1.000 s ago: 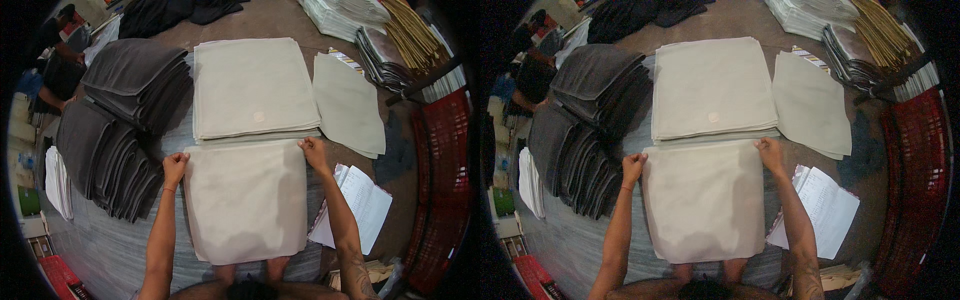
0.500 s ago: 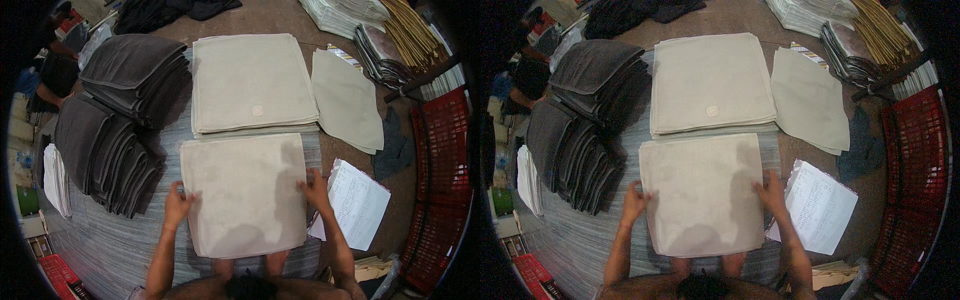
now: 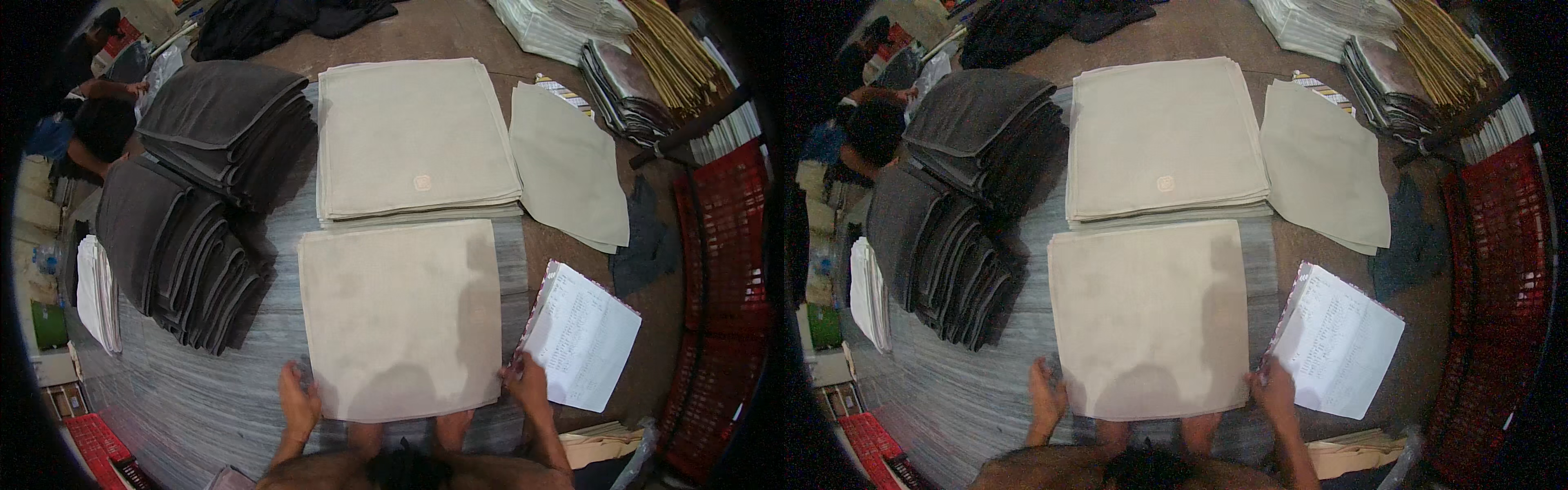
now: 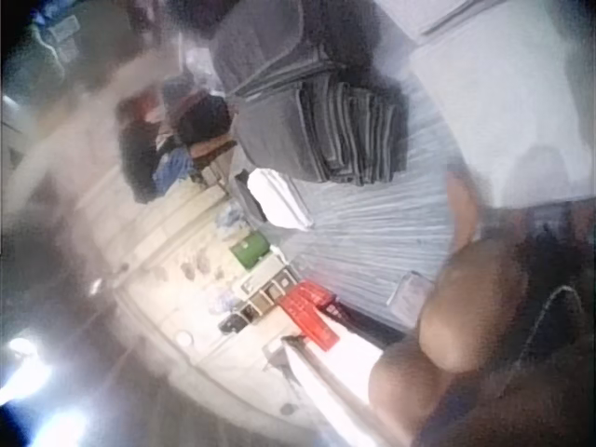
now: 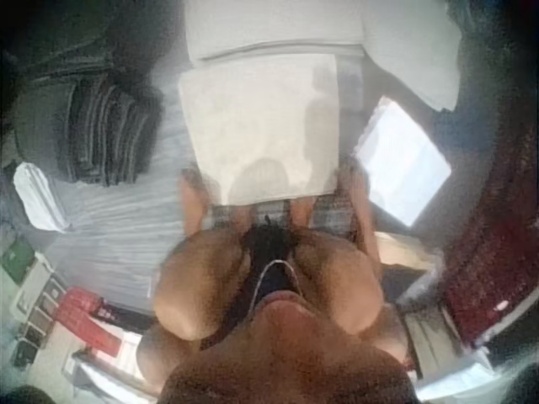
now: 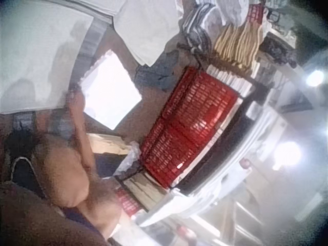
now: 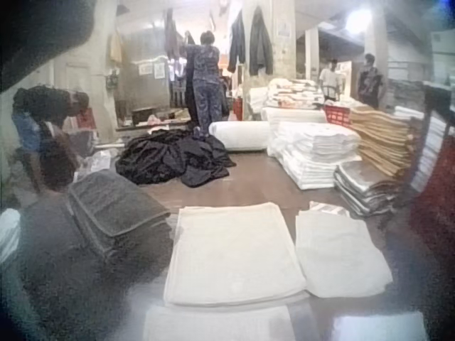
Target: The person sits on the floor and folds multiple off-white cloths one by one. They smooth each cloth, fold it in half, and then fold it again before stacking it on a growing pile. The process is repeated for several cloths.
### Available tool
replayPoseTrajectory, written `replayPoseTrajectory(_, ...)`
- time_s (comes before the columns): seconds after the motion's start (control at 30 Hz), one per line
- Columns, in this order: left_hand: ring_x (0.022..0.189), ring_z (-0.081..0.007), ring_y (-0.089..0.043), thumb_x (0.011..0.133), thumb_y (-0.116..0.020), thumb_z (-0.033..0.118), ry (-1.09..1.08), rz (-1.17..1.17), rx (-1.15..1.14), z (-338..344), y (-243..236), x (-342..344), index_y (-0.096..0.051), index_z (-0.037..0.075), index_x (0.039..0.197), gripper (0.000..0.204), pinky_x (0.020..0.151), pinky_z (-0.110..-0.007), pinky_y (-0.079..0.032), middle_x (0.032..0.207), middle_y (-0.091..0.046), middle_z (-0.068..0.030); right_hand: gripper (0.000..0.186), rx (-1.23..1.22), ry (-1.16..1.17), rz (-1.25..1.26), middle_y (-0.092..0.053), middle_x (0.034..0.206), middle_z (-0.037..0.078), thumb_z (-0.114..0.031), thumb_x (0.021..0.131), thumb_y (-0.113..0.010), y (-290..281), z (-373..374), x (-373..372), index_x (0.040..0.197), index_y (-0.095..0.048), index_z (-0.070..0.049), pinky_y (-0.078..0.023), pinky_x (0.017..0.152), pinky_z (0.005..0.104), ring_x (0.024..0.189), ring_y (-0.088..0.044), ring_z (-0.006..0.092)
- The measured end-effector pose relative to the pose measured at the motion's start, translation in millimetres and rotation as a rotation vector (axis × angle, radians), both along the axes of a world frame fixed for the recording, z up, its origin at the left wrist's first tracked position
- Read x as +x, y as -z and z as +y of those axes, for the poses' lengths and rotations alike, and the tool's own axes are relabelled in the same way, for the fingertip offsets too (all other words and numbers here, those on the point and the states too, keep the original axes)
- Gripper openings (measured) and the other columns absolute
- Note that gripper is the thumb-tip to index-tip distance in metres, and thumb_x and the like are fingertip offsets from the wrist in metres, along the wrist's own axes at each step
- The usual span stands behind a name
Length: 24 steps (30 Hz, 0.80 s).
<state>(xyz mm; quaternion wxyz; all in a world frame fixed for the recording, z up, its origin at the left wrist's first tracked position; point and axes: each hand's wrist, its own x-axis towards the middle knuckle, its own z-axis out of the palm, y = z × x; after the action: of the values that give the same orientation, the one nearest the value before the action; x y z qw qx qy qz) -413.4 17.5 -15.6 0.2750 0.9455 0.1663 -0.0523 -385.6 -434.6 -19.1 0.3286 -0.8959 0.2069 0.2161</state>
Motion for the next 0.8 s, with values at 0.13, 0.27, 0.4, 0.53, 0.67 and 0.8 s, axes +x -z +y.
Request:
replayPoseTrajectory(0.13, 0.104, -0.0401, -0.06, 0.087, -0.066, 0.004, 0.309, -0.262, -0.11, -31, -31, 149, -0.065, -0.001, 0.11, 0.024, 0.093, -0.043, -0.047, 0.111, -0.064, -0.0201, 0.036, -0.05, -0.204, -0.519, -0.068, 0.103, 0.019, -0.015, 0.083, -0.076, -7, 3, 113, 0.113, -0.065, 0.0, -0.052, 0.086, 0.043, 0.097, -0.066, 0.0355)
replayPoseTrajectory(0.27, 0.108, -0.0399, -0.06, 0.087, -0.069, 0.007, 0.59, -0.536, -0.087, -81, -33, 291, -0.066, 0.003, 0.114, 0.027, 0.094, -0.046, -0.049, 0.115, -0.064, -0.0207, 0.033, 0.018, -0.451, -0.77, -0.067, 0.106, 0.013, -0.017, 0.084, -0.076, -21, 36, 252, 0.113, -0.066, -0.003, -0.05, 0.09, 0.0407, 0.1, -0.063, 0.0315)
replayPoseTrajectory(0.4, 0.107, -0.0356, -0.062, 0.085, -0.07, 0.009, 0.749, -0.37, 0.023, -79, -15, 352, -0.069, 0.004, 0.109, 0.025, 0.092, -0.043, -0.051, 0.113, -0.067, -0.0153, 0.026, -0.084, -0.665, -0.756, -0.065, 0.106, 0.013, -0.015, 0.085, -0.073, -9, 60, 322, 0.109, -0.07, -0.006, -0.049, 0.09, 0.0418, 0.103, -0.061, 0.0318)
replayPoseTrajectory(0.53, 0.103, -0.0326, -0.067, 0.083, -0.07, 0.007, 0.762, -0.207, -0.054, -73, -14, 370, -0.074, 0.002, 0.102, 0.02, 0.09, -0.041, -0.054, 0.11, -0.072, -0.0159, 0.022, -0.026, -0.677, -0.618, -0.065, 0.104, 0.01, -0.018, 0.084, -0.074, -1, 49, 343, 0.103, -0.073, -0.008, -0.05, 0.09, 0.0406, 0.102, -0.061, 0.0295)
replayPoseTrajectory(0.67, 0.08, -0.0329, -0.069, 0.083, -0.068, 0.007, 0.726, -0.231, -0.145, -64, -11, 377, -0.075, 0.0, 0.091, 0.012, 0.075, -0.038, -0.054, 0.087, -0.07, -0.0187, 0.018, 0.019, -0.649, -0.596, -0.066, 0.098, 0.009, -0.021, 0.085, -0.074, -1, 50, 349, 0.097, -0.074, -0.007, -0.05, 0.086, 0.0402, 0.1, -0.062, 0.0278)
replayPoseTrajectory(0.8, 0.073, -0.0273, -0.071, 0.08, -0.074, 0.008, 0.539, -0.067, -0.192, -59, -10, 389, -0.077, 0.0, 0.087, 0.011, 0.073, -0.035, -0.056, 0.088, -0.074, -0.0168, 0.021, 0.034, -0.631, -0.619, -0.068, 0.095, 0.009, -0.026, 0.086, -0.074, -3, 56, 350, 0.095, -0.074, -0.006, -0.05, 0.083, 0.0405, 0.095, -0.063, 0.0283)
